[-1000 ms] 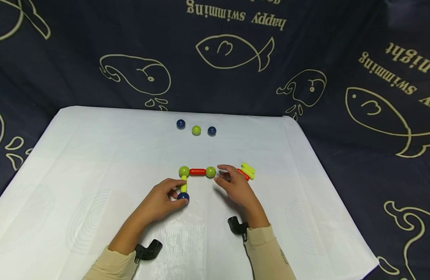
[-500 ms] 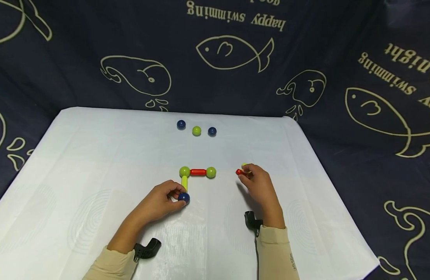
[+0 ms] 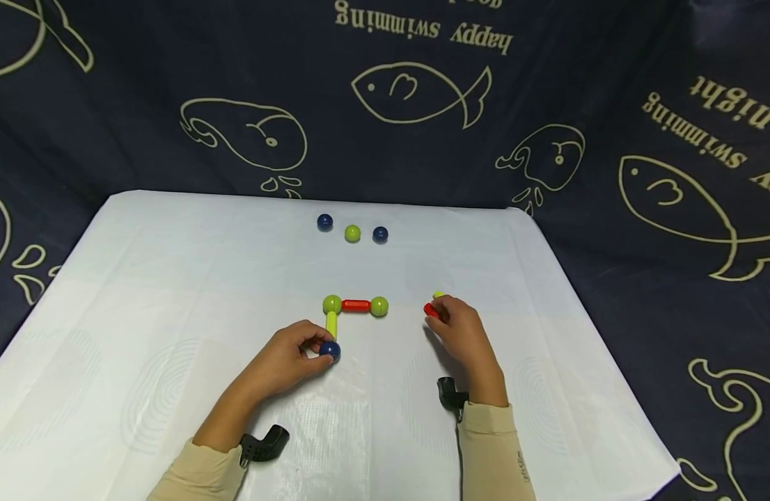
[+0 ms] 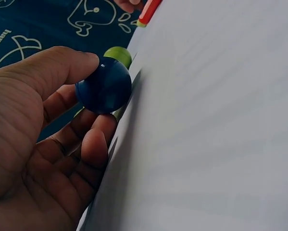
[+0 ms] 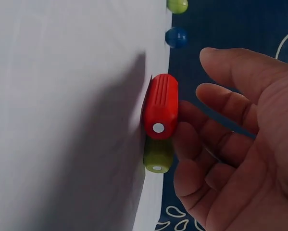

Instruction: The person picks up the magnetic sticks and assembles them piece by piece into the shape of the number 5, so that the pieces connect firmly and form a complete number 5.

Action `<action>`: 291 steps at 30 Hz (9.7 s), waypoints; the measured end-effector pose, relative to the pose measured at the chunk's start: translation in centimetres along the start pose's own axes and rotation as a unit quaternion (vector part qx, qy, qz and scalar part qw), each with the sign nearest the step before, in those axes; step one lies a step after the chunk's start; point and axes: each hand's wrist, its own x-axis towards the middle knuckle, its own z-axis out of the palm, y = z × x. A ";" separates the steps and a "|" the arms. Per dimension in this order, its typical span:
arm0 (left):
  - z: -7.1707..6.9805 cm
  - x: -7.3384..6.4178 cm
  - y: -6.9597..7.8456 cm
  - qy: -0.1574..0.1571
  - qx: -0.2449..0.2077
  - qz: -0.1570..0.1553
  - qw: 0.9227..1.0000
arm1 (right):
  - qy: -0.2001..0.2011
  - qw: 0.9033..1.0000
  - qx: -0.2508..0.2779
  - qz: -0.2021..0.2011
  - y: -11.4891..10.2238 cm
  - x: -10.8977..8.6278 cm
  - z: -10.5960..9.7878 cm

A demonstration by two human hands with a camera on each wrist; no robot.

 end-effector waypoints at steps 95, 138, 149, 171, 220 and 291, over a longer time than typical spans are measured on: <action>0.2 0.2 -0.2 0.018 0.005 -0.003 1.000 | -0.203 0.965 0.088 -0.140 -5.9 -0.7 6.2; 0.2 0.2 -0.1 0.013 0.006 -0.015 1.000 | -0.192 0.967 0.097 -0.135 -6.0 -0.7 6.3; 0.3 0.2 -0.1 0.015 0.004 -0.008 1.000 | -0.182 0.968 0.095 -0.147 -6.0 -0.8 6.2; 0.2 0.1 -0.3 0.012 0.002 -0.005 1.000 | -0.163 0.973 0.133 -0.099 -5.4 -0.1 4.7; 0.3 0.2 -0.5 0.012 -0.002 -0.005 1.000 | -0.104 0.993 0.048 -0.027 -2.8 20.1 3.3; 0.4 0.0 -0.5 0.015 0.000 0.000 1.000 | -0.097 0.977 0.188 -0.005 -2.7 2.4 1.6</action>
